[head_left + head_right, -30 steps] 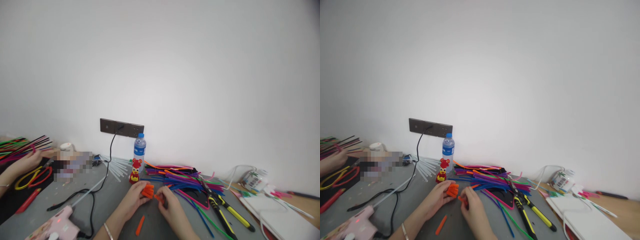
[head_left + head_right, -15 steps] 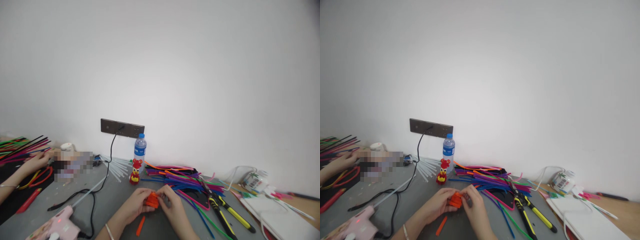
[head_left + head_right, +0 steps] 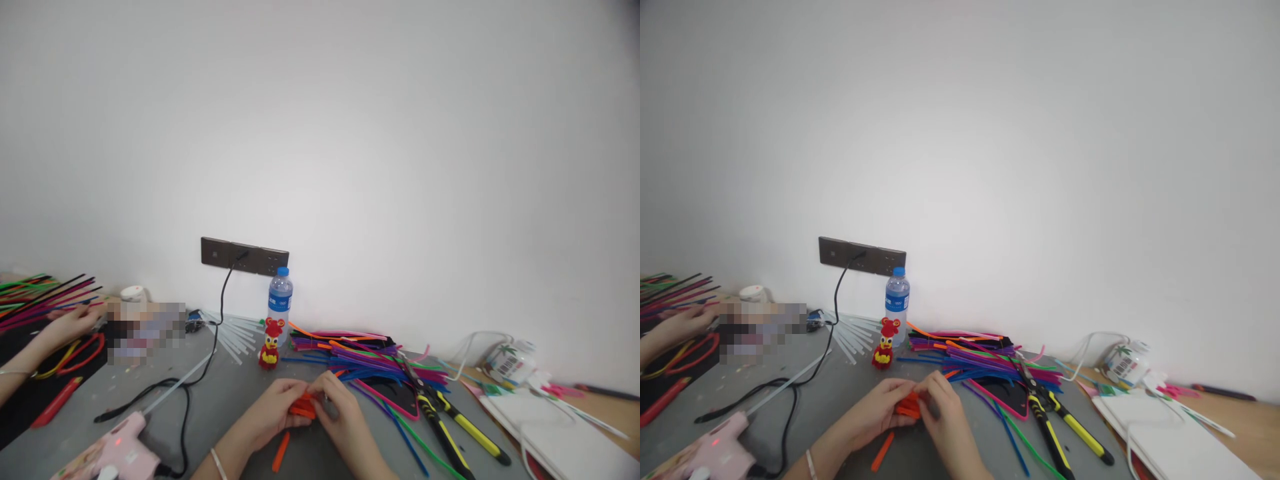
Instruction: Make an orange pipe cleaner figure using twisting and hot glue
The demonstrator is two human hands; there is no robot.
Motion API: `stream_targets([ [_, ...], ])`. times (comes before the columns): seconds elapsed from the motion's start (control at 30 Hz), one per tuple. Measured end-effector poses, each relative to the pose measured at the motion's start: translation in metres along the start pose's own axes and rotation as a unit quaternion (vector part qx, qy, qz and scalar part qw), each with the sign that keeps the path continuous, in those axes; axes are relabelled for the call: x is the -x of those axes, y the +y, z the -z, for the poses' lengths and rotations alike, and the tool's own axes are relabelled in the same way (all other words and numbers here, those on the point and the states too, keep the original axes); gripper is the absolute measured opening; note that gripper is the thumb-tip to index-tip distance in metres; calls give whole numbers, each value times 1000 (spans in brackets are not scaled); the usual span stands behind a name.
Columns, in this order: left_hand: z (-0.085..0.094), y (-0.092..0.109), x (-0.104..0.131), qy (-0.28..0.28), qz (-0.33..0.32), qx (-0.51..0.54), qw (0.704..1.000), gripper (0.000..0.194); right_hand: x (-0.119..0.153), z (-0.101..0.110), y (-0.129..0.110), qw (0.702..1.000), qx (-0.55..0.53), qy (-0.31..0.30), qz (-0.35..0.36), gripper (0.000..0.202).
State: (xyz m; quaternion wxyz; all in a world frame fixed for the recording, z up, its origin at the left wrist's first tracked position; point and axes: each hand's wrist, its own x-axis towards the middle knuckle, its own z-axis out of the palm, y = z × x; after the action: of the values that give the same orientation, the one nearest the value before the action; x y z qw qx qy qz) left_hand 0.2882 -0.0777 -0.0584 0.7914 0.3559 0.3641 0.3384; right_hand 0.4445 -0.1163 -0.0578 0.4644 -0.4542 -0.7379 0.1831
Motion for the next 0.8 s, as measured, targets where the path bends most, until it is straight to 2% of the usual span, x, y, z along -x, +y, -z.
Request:
stream_targets([
  [0.13,2,4,0,-38,-31,-44,998,39,-1,1,-1,1000,-7,12,-2,14],
  [0.3,7,5,-5,3,-88,-45,995,43,0,6,-10,1000,8,10,0,13],
  [0.4,10,4,-9,11,-107,-29,994,45,2,4,-20,998,-10,-59,20,16],
  [0.5,11,3,-12,36,-104,-4,994,43,4,-5,-26,984,-24,-166,61,31],
  [0.57,10,4,-12,58,-95,6,994,42,6,-10,-26,977,-1,-205,63,36],
  [0.7,8,6,-10,44,-97,9,994,42,6,-11,-19,977,68,-204,3,32],
  [0.8,8,5,-9,31,-92,10,995,42,7,-11,-15,976,79,-202,1,35],
])
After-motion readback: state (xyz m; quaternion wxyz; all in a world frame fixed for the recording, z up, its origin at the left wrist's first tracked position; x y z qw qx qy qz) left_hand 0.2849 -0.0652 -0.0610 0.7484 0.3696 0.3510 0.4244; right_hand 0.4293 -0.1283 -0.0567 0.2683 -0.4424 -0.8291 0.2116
